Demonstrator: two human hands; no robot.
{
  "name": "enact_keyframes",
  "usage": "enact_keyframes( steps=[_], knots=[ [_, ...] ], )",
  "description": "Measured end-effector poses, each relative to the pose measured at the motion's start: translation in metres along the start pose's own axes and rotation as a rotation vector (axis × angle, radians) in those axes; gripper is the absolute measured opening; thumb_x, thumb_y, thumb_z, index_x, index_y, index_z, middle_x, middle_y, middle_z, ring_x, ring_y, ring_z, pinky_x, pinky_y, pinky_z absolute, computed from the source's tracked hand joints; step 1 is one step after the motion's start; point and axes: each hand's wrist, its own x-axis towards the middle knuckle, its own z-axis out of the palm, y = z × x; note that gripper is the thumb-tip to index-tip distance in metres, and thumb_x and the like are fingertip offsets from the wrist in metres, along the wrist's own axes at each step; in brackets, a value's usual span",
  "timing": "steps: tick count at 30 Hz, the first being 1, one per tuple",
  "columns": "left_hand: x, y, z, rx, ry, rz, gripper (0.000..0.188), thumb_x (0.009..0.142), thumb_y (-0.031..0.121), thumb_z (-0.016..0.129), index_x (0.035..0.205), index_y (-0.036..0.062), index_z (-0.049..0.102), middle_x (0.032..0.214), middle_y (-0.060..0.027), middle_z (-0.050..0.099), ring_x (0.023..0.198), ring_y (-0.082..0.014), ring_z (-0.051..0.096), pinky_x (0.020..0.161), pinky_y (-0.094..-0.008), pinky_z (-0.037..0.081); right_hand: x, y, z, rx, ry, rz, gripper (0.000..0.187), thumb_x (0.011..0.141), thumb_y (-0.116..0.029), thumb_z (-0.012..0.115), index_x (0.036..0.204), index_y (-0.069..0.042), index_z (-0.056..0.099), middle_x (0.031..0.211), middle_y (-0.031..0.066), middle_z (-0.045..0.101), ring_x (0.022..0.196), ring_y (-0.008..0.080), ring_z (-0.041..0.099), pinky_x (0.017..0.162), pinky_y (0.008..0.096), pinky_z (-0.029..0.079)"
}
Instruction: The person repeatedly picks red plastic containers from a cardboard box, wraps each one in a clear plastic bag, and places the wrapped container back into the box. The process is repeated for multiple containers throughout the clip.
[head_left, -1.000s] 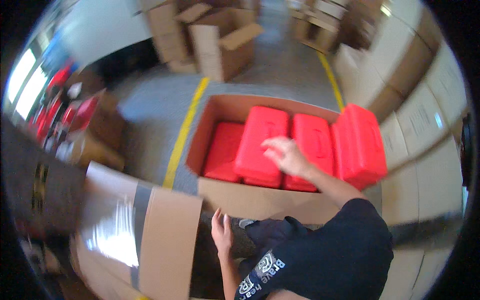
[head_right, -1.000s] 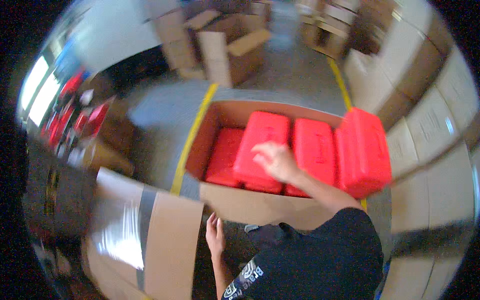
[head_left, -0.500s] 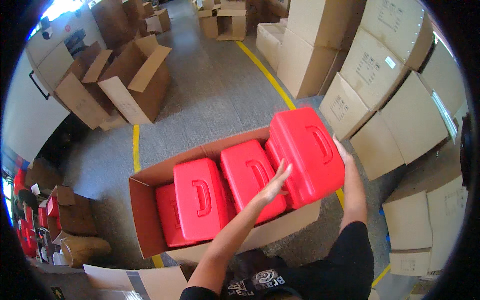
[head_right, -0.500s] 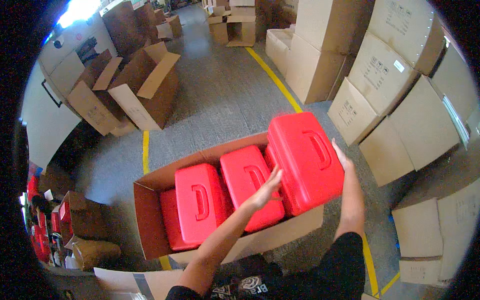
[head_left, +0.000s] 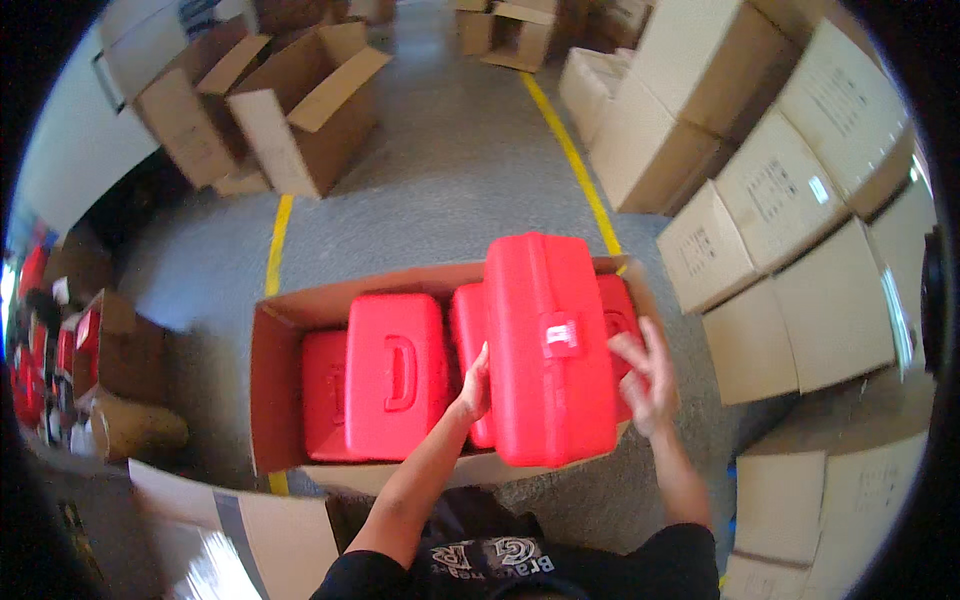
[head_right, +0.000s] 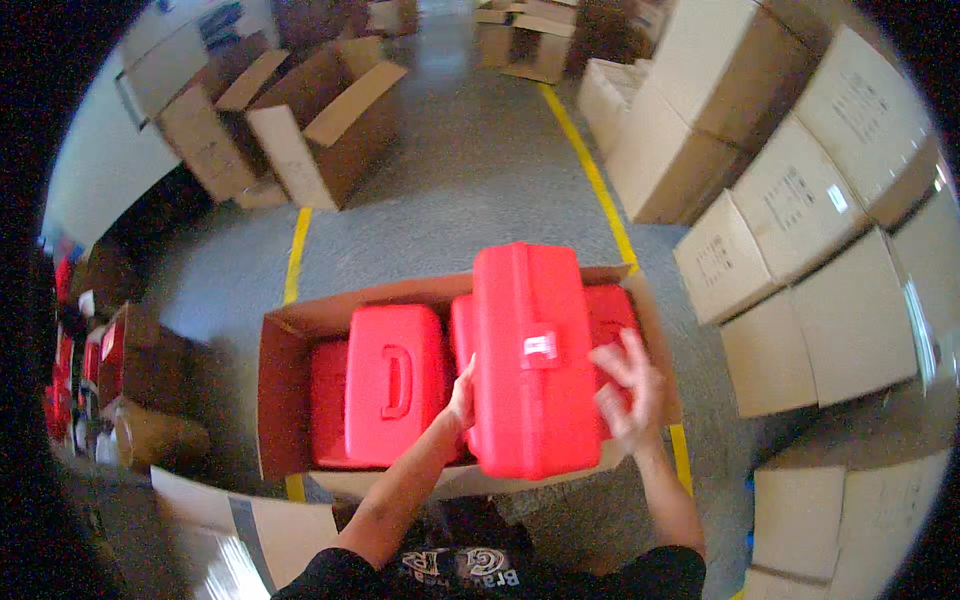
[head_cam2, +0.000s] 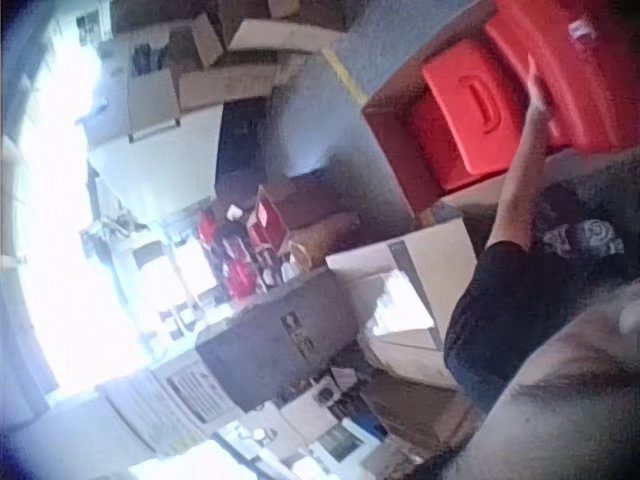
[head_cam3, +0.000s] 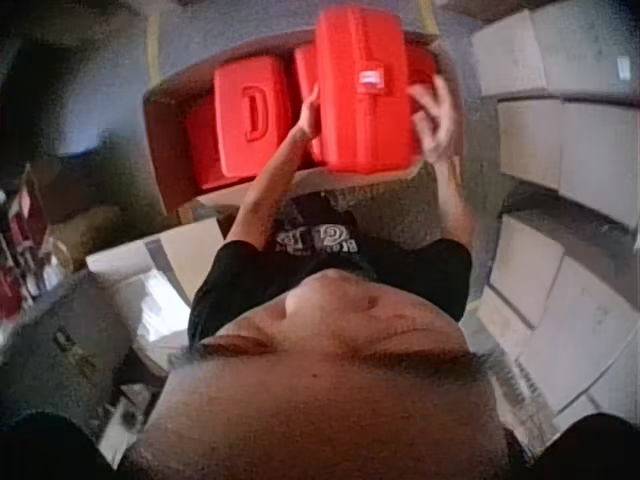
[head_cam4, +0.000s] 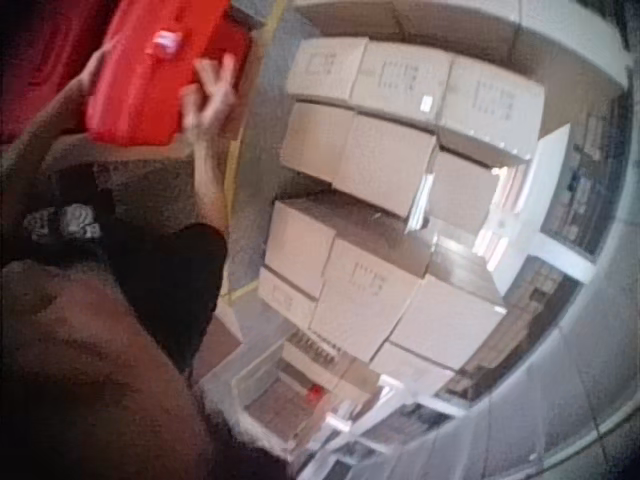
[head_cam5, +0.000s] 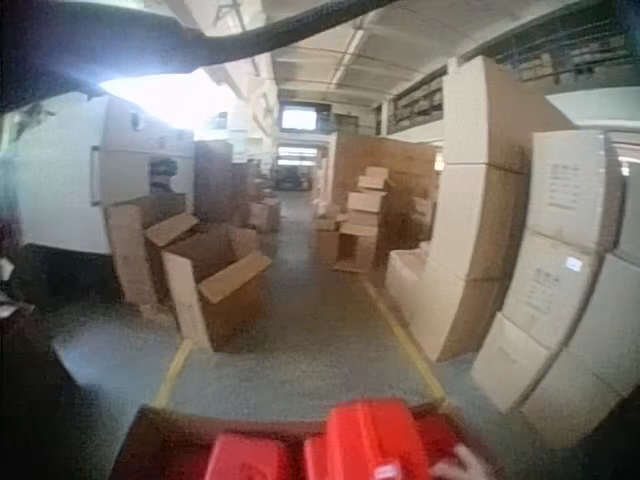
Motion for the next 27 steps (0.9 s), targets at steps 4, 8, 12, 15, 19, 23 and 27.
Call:
enact_keyframes(
  steps=[4, 8, 12, 15, 19, 23, 27],
  knots=[
    [-0.010, -0.021, -0.024, -0.345, -0.261, 0.157, 0.075, 0.091, 0.063, 0.042, 0.142, 0.0075, 0.038, 0.135, -0.0101, 0.050, 0.122, -0.0274, 0.049, 0.109, -0.0423, 0.031, 0.039, 0.055, 0.038, 0.335, 0.013, 0.382, 0.066, 0.100, -0.043, 0.035, 0.151, -0.005, 0.016, 0.156, 0.0124, 0.020, 0.142, 0.0264, 0.024, 0.116, 0.0403, 0.018],
    [-0.039, -0.030, -0.042, -0.439, -0.212, 0.266, 0.077, 0.093, 0.063, 0.039, 0.146, 0.0075, 0.031, 0.142, -0.0098, 0.043, 0.128, -0.0273, 0.044, 0.112, -0.0408, 0.027, 0.018, 0.081, 0.094, 0.511, -0.191, 0.505, 0.067, 0.099, -0.046, 0.037, 0.150, -0.006, 0.021, 0.156, 0.0134, 0.020, 0.143, 0.0280, 0.022, 0.116, 0.0422, 0.017],
    [-0.113, -0.008, -0.045, -0.460, -0.005, 0.648, 0.079, 0.094, 0.063, 0.036, 0.149, 0.0075, 0.025, 0.149, -0.0095, 0.036, 0.134, -0.0272, 0.039, 0.115, -0.0394, 0.023, 0.015, 0.052, 0.154, 0.351, -0.301, 0.252, 0.067, 0.097, -0.048, 0.039, 0.149, -0.008, 0.025, 0.156, 0.0144, 0.020, 0.143, 0.0296, 0.020, 0.116, 0.0440, 0.017],
    [-0.214, 0.006, -0.057, 0.087, 0.417, 1.200, 0.083, 0.093, 0.062, 0.041, 0.153, 0.0120, 0.012, 0.155, -0.0086, 0.023, 0.138, -0.0252, 0.032, 0.112, -0.0437, 0.029, 0.022, 0.016, 0.225, 0.278, -0.454, -0.076, 0.068, 0.096, -0.050, 0.041, 0.148, -0.009, 0.028, 0.156, 0.0152, 0.020, 0.144, 0.0308, 0.018, 0.116, 0.0454, 0.016],
    [-0.406, -0.038, -0.120, 0.155, 0.449, 0.926, 0.095, 0.084, 0.080, 0.027, 0.154, 0.0174, 0.007, 0.158, -0.0074, 0.017, 0.141, -0.0253, 0.027, 0.114, -0.0493, 0.019, -0.011, -0.051, 0.358, 0.344, -0.778, -0.613, 0.068, 0.094, -0.052, 0.043, 0.147, -0.010, 0.032, 0.156, 0.0162, 0.020, 0.144, 0.0324, 0.017, 0.115, 0.0472, 0.015],
    [-0.503, -0.128, -0.173, -0.231, 0.693, 1.347, 0.090, 0.084, 0.077, 0.036, 0.149, 0.0143, 0.027, 0.143, -0.0087, 0.044, 0.128, -0.0226, 0.045, 0.108, -0.0427, 0.034, -0.103, -0.112, 0.473, 0.248, -1.129, -0.953, 0.068, 0.091, -0.054, 0.049, 0.145, -0.015, 0.039, 0.156, 0.0179, 0.019, 0.144, 0.0379, 0.014, 0.114, 0.0518, 0.015],
    [-0.535, -0.225, -0.253, -0.720, 0.810, 1.523, 0.082, 0.087, 0.064, 0.051, 0.145, 0.0081, 0.034, 0.141, -0.0094, 0.046, 0.126, -0.0235, 0.047, 0.107, -0.0421, 0.036, -0.211, -0.128, 0.554, -0.072, -1.299, -1.176, 0.071, 0.079, -0.052, 0.065, 0.141, -0.025, 0.046, 0.155, 0.0204, 0.021, 0.141, 0.0453, 0.018, 0.102, 0.0562, 0.030]
  ],
)
